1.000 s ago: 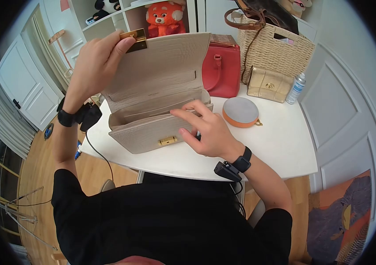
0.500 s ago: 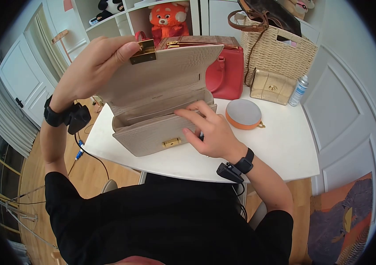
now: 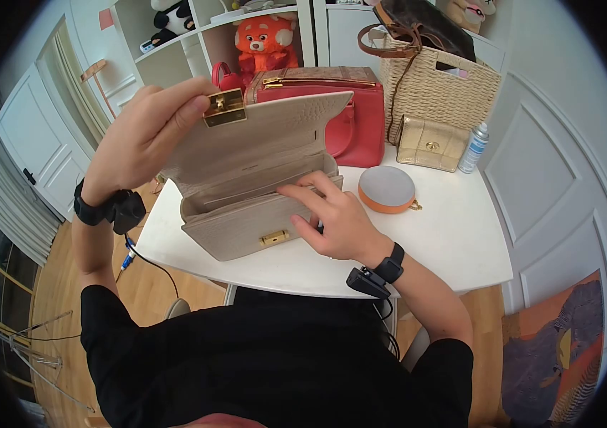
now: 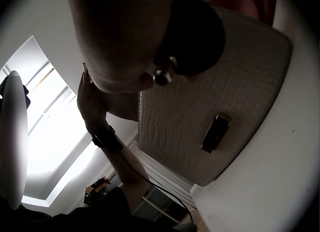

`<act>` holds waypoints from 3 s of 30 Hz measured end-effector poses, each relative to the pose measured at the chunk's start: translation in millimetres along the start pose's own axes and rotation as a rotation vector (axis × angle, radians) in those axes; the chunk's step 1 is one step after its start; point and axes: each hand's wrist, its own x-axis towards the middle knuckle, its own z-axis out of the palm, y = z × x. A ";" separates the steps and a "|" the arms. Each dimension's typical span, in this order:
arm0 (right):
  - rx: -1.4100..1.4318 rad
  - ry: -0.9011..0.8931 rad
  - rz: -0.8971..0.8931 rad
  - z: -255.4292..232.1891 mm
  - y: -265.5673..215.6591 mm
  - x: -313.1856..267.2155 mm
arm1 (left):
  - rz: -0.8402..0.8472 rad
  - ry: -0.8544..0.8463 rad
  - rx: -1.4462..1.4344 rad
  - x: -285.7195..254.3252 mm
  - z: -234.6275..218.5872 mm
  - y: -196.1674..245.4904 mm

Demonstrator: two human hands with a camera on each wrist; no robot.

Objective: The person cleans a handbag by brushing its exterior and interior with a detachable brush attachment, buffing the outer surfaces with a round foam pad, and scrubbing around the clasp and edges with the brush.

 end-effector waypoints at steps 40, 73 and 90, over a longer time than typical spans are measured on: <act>-0.320 0.060 0.470 -6.7 49.3 -3.0 | 0.197 0.174 0.425 -72.7 174.6 -81.1; -0.434 -0.121 0.004 24.3 36.0 21.7 | 0.059 0.110 -0.269 -91.5 185.3 -80.1; -0.264 -0.070 -0.024 50.6 33.8 28.5 | 0.069 0.071 -0.269 -91.6 184.1 -77.8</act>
